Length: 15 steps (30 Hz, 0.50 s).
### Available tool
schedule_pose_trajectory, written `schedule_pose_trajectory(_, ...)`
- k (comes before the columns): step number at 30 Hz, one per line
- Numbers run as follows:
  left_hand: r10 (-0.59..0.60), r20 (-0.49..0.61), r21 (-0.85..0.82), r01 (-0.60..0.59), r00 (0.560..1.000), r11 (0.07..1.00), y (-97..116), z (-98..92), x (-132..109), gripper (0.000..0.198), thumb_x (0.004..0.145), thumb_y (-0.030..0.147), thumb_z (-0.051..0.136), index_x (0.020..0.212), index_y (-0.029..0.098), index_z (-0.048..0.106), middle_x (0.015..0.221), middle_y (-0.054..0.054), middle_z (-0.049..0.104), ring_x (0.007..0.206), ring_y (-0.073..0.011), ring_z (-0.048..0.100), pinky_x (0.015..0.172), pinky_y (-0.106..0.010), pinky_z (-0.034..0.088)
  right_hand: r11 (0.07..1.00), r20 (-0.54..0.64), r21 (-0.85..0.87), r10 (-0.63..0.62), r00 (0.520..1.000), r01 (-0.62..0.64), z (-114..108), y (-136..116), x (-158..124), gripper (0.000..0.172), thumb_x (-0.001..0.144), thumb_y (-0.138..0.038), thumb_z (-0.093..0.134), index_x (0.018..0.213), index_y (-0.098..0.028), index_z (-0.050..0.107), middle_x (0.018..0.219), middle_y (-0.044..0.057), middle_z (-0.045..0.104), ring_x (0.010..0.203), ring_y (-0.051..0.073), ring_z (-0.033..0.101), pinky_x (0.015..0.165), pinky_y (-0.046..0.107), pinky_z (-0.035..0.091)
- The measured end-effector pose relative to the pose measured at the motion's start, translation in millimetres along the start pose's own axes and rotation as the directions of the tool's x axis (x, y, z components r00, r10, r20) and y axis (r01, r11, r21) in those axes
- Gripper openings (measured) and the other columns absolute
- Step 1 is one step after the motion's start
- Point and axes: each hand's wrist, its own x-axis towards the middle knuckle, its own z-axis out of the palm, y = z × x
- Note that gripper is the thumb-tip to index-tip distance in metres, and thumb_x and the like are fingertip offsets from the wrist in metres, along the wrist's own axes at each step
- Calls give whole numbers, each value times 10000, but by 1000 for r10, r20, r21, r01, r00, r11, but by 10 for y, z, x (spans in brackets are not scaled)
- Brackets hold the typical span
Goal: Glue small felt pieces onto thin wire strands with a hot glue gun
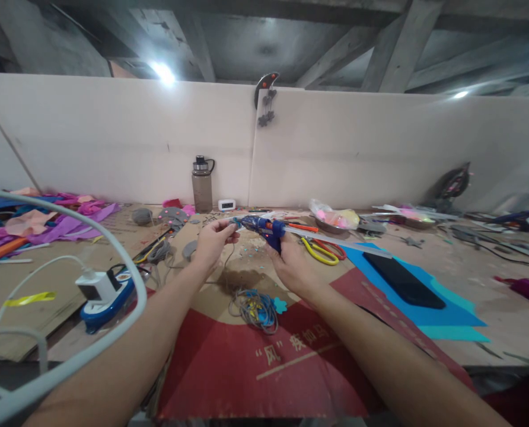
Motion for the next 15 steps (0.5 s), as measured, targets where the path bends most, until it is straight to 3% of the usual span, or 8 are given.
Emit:
schedule_pose_trajectory(11, -24, -2, -35, 24, 1000, 999, -14, -26, 19, 290, 553, 293, 780, 713, 130, 602, 631, -2, 609, 547, -92, 578, 531, -210, 459, 998, -28, 51, 33, 999, -31, -13, -14, 8, 312, 837, -284, 447, 1114, -153, 504, 1019, 141, 614, 957, 261, 564, 844, 403, 431)
schedule_pose_trajectory(15, -73, -36, -92, 69, 997, 993, -37, -80, 70, 265, 571, 247, 767, 729, 124, 593, 631, -5, 605, 562, -87, 583, 547, -199, 461, 967, -57, 240, 100, 993, -84, 38, 94, 48, 238, 814, -327, 482, 995, -176, 517, 932, 95, 626, 783, 206, 583, 722, 359, 476)
